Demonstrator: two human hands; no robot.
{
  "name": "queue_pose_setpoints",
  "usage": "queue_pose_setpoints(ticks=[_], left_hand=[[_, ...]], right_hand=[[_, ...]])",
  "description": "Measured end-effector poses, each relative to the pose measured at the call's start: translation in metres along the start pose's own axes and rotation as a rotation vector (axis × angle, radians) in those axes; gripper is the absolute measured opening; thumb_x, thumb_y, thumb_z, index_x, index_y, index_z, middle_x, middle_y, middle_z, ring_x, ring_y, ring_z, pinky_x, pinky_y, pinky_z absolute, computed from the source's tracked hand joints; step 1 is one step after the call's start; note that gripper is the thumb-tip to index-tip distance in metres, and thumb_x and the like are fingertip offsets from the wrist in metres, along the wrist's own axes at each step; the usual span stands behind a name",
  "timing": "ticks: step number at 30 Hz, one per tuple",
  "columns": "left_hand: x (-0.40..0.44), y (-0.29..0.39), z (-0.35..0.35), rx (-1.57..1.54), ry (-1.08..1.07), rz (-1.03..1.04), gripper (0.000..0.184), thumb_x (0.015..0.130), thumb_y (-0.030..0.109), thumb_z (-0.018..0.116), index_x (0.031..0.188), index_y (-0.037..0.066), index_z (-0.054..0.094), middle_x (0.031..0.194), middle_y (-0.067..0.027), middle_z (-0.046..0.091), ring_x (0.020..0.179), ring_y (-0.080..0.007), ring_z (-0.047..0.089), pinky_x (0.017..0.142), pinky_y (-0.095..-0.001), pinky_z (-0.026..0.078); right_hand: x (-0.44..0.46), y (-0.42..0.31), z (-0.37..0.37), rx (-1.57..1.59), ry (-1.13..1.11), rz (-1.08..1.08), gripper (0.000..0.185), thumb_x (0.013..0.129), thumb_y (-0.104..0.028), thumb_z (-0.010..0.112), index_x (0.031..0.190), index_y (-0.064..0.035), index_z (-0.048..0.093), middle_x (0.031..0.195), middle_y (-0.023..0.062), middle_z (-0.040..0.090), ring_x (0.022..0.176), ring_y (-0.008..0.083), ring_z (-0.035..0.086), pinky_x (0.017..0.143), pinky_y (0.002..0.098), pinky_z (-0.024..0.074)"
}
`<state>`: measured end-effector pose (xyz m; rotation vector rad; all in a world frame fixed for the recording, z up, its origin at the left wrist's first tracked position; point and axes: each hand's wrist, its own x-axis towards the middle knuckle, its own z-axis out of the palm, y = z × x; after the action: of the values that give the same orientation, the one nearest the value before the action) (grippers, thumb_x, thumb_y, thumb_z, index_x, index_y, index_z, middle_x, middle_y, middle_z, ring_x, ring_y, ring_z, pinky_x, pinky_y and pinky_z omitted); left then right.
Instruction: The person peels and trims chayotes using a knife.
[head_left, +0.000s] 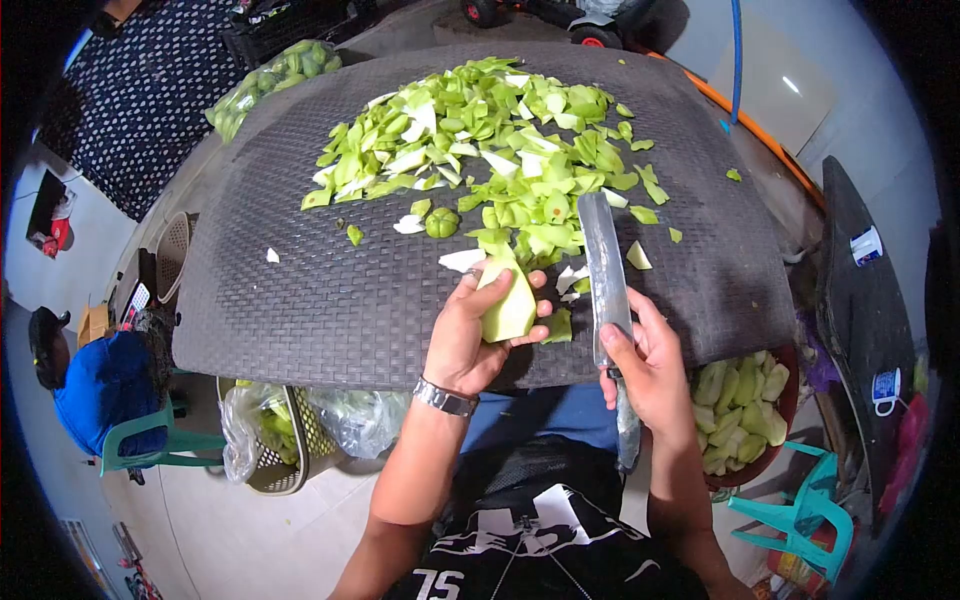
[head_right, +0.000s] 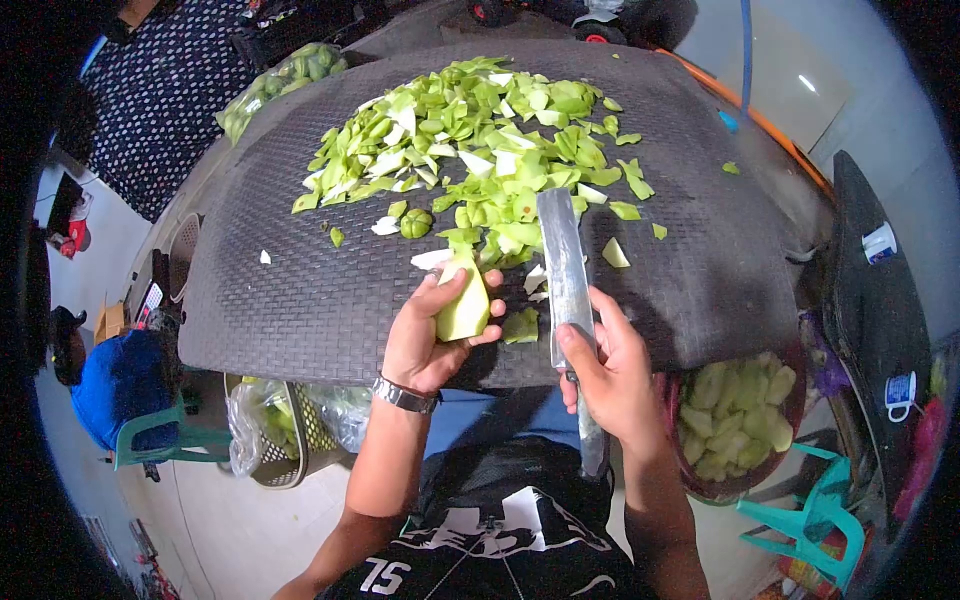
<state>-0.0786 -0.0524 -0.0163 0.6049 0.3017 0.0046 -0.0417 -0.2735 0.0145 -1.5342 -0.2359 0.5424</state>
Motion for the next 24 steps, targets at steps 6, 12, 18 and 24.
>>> queue_pose_setpoints(ticks=[6, 12, 18, 24], left_hand=[[-0.005, -0.018, 0.015, 0.053, 0.022, 0.158, 0.035, 0.110, 0.018, 0.050, 0.144, 0.010, 0.049, 0.122, -0.0188, 0.067, 0.100, -0.0317, 0.072, 0.085, -0.0456, 0.063], [-0.001, -0.042, 0.029, 0.018, 0.003, 0.287, 0.025, 0.112, 0.023, 0.050, 0.130, 0.007, 0.057, 0.125, -0.0182, 0.067, 0.111, -0.0250, 0.068, 0.094, -0.0391, 0.058], [-0.008, -0.044, 0.035, 0.126, -0.057, 0.337, 0.026, 0.112, 0.022, 0.050, 0.128, 0.006, 0.063, 0.135, -0.0140, 0.066, 0.118, -0.0213, 0.064, 0.102, -0.0373, 0.052], [-0.023, -0.050, 0.047, 0.423, -0.142, 0.393, 0.028, 0.111, 0.018, 0.052, 0.130, 0.004, 0.067, 0.146, -0.0131, 0.061, 0.129, -0.0184, 0.058, 0.112, -0.0355, 0.043]], right_hand=[[-0.002, 0.012, 0.014, 0.143, -0.060, -0.023, 0.049, 0.096, -0.010, 0.075, 0.137, -0.0032, 0.049, 0.092, 0.0062, 0.067, 0.050, 0.0085, 0.056, 0.043, 0.0249, 0.0447], [0.009, 0.017, 0.046, 0.239, 0.101, -0.117, 0.056, 0.086, -0.009, 0.086, 0.126, -0.0030, 0.047, 0.083, 0.0058, 0.067, 0.050, 0.0075, 0.056, 0.041, 0.0227, 0.0433], [0.012, 0.019, 0.039, 0.302, 0.226, -0.125, 0.048, 0.086, -0.007, 0.084, 0.116, -0.0052, 0.046, 0.082, 0.0055, 0.065, 0.048, 0.0079, 0.056, 0.040, 0.0236, 0.0423], [0.005, 0.028, 0.008, 0.544, 0.124, 0.019, 0.037, 0.088, -0.009, 0.080, 0.112, -0.0070, 0.052, 0.087, 0.0053, 0.064, 0.047, 0.0124, 0.056, 0.041, 0.0264, 0.0452]])
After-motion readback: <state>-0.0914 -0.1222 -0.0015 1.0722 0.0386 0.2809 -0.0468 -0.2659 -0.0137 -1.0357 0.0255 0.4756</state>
